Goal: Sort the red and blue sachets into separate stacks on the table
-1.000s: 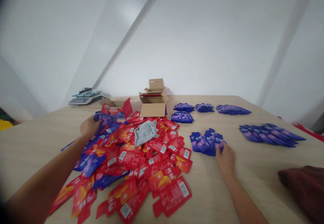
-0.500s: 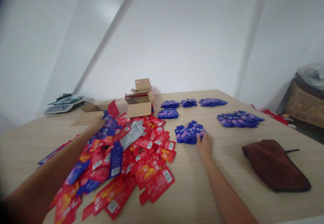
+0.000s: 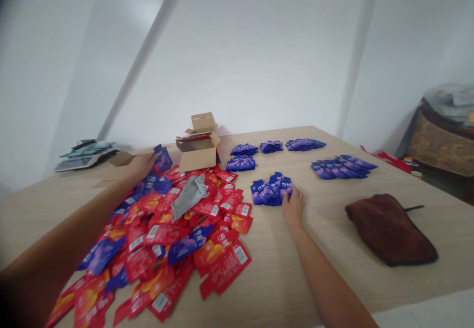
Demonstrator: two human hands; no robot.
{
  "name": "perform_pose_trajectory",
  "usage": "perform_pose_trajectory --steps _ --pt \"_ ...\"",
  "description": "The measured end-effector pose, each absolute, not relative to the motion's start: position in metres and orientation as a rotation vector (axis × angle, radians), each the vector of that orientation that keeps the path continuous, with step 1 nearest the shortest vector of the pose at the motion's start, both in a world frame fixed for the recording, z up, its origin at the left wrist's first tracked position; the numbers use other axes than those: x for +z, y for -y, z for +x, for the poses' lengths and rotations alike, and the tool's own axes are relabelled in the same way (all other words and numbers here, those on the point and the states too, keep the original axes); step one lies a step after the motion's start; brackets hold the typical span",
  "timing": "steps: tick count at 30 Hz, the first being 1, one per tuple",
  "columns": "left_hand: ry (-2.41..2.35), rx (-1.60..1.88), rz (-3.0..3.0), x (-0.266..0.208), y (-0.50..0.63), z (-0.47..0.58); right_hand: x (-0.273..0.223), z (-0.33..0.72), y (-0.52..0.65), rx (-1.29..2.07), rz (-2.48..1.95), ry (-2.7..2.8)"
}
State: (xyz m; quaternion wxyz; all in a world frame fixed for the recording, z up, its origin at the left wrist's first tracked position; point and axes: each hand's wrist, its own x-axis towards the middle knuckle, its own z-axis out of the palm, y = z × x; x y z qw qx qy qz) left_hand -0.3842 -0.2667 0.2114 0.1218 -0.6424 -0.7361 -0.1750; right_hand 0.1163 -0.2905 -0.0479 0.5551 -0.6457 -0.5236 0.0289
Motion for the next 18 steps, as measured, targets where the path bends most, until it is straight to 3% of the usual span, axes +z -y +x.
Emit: perform_pose_trajectory --steps 5,9,12,18 --pt "2.207 -0.982 -2.378 0.194 0.274 -0.281 -0.011 0.092 0.311 0.263 -1.256 1.237" --pt "2.03 -1.149 -3.143 0.139 0.285 -0.177 0.025 0.049 0.339 1.065 -0.946 1.325" --pt "2.05 -1.498 -3.275 0.097 0.279 -0.121 0.036 0.036 0.353 1.412 -0.848 1.255" --pt "2.623 -2.397 -2.806 0.045 0.245 -0.083 0.018 0.079 0.36 1.329 -1.032 0.879"
